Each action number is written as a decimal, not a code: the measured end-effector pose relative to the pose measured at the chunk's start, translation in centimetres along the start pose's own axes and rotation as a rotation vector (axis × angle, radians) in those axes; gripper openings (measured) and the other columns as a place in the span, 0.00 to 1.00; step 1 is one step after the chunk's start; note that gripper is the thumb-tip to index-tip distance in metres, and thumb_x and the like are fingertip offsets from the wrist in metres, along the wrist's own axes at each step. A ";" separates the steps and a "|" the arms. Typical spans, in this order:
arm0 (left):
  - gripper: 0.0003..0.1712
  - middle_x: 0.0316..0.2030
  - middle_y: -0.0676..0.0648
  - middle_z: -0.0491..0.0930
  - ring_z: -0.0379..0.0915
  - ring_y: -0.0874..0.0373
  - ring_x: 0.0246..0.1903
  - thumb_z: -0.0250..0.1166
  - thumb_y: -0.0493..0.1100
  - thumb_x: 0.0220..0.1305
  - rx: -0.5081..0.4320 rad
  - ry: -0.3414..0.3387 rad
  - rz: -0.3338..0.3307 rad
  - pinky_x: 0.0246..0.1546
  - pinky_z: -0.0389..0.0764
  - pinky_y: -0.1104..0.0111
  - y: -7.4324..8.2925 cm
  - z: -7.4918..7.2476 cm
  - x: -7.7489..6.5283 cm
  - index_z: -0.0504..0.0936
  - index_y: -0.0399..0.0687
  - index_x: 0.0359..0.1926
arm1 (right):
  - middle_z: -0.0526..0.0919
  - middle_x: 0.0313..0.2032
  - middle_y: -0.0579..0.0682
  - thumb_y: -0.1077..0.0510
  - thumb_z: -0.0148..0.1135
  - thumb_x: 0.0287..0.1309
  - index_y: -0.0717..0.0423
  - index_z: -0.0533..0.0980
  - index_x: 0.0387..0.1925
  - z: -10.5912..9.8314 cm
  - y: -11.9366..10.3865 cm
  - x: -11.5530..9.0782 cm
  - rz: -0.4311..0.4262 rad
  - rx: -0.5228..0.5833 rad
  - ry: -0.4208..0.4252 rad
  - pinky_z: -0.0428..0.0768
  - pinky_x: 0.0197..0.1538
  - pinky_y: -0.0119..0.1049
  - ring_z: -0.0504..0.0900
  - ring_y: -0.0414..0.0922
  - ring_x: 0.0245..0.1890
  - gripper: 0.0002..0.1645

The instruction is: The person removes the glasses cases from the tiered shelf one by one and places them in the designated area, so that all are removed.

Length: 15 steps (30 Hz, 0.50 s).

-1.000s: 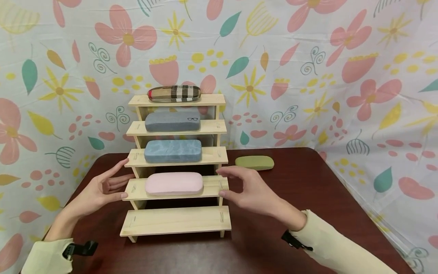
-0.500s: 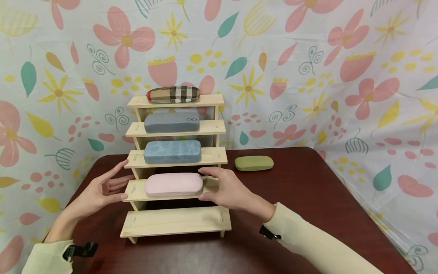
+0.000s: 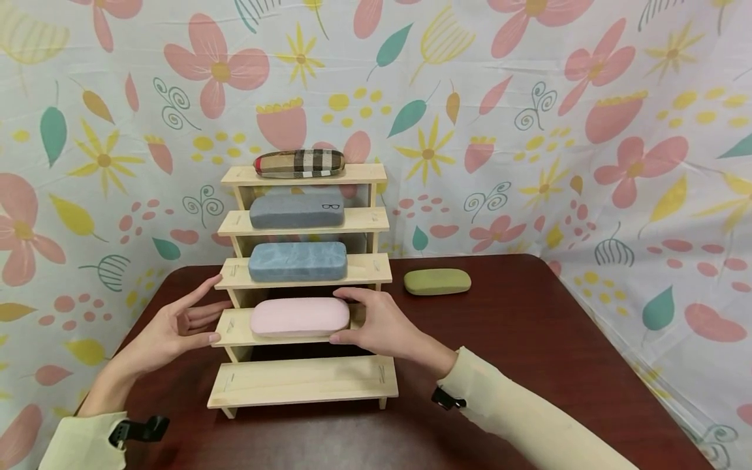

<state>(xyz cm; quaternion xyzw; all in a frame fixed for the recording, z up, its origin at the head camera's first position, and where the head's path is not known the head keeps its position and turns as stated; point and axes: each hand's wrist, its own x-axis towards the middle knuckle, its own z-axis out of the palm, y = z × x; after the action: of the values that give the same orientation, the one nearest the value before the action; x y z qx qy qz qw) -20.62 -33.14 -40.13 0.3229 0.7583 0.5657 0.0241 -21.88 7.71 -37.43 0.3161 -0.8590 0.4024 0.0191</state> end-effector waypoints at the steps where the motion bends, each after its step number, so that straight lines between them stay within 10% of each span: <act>1: 0.57 0.78 0.63 0.60 0.70 0.63 0.69 0.64 0.17 0.65 -0.006 0.000 -0.003 0.47 0.87 0.62 0.0 0.0 0.0 0.45 0.43 0.86 | 0.84 0.61 0.49 0.54 0.86 0.50 0.56 0.79 0.66 0.1 0.0 0.1 0.003 0.004 0.000 0.81 0.59 0.44 0.82 0.42 0.59 0.42; 15: 0.57 0.76 0.63 0.65 0.71 0.62 0.69 0.65 0.18 0.65 -0.014 -0.001 -0.011 0.47 0.87 0.61 0.0 0.0 0.0 0.45 0.43 0.85 | 0.85 0.58 0.48 0.57 0.86 0.52 0.56 0.81 0.64 0.5 0.2 0.4 0.013 0.042 0.000 0.83 0.47 0.38 0.82 0.40 0.46 0.38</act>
<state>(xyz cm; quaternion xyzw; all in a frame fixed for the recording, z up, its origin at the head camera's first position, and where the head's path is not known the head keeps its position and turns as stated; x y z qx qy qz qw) -20.65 -33.15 -40.13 0.3189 0.7562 0.5706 0.0300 -22.22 7.21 -37.76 0.3108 -0.8524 0.4203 0.0097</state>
